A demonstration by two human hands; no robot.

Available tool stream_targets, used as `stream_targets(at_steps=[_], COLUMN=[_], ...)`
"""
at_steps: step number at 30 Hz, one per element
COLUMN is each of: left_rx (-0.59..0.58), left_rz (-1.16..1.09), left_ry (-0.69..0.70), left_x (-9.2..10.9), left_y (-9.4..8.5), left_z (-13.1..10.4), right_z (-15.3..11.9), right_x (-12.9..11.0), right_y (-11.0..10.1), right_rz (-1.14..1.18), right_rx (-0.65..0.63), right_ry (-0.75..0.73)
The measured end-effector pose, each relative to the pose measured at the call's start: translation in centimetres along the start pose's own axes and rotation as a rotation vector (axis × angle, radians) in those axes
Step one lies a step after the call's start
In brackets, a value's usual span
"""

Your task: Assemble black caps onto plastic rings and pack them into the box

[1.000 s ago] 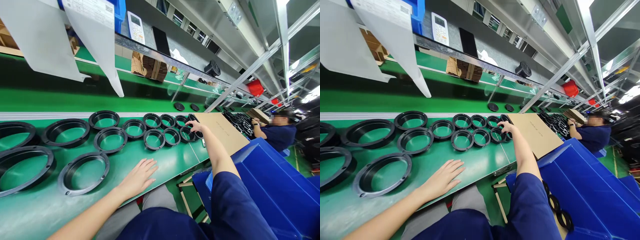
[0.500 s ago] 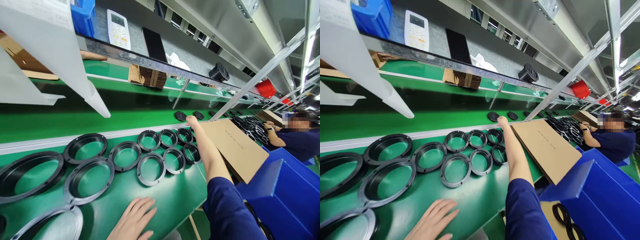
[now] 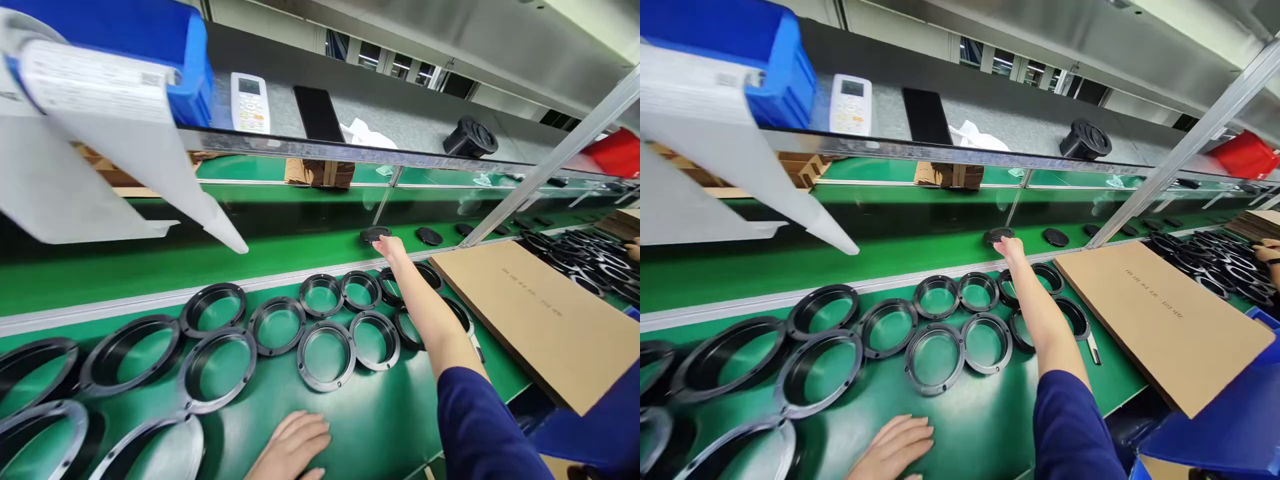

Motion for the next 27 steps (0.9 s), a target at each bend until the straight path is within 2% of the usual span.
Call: stream_targets(at_steps=[4,6,9,11,14,16,18,20,22,24,27], left_rx=[-0.097,-0.069,0.110,0.318,0.584,0.642,0.613,0.608,0.677,0.774,0.781], left_rz=[-0.124,-0.223,-0.427,-0.655,-0.968,-1.089,-1.203,-1.280,-1.265,-1.194,-1.169], left_ry=[-0.246,-0.303,-0.449,-0.484,-0.343,-0.299,-0.305,-0.303,-0.307,-0.329,-0.376], left_x=[1.8,2.7,2.8,3.1,4.9,6.6,8.4,10.1,11.3,12.1,13.0], left_y=[-1.0,-1.6,-2.9,-4.4,-6.9,-8.1,-8.4,-8.3,-8.1,-7.7,-6.7], left_z=[0.9,1.1,1.2,1.1,0.8,0.3,-0.2,-0.8,-1.5,-2.1,-2.5], right_z=[-9.2,-14.7,-23.1,-28.6,-35.7,-39.5,-42.4,-44.4,-45.5,-46.1,-46.5], right_x=[-2.9,-3.9,-4.7,-4.8,-3.9,-3.0,-2.2,-1.6,-1.2,-1.2,-1.7], right_y=[3.1,4.2,5.6,6.4,7.4,7.8,7.9,7.9,7.4,6.7,5.6], right_rz=[0.192,0.256,0.331,0.377,0.435,0.468,0.491,0.489,0.421,0.298,0.139], right_rx=[-0.261,-0.394,-0.584,-0.714,-0.872,-0.947,-0.998,-0.996,-0.922,-0.797,-0.660], right_ry=[-0.106,-0.139,-0.171,-0.172,-0.114,-0.066,-0.034,-0.033,-0.095,-0.201,-0.330])
Point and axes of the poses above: each hand's wrist, its own z-axis towards the middle knuckle, its own y-axis out of the palm, x = y × z, the point moved 5 cm from there along z, towards the middle knuckle, and after that the axes turned 8 degrees about -y, right-handed, at the moved point
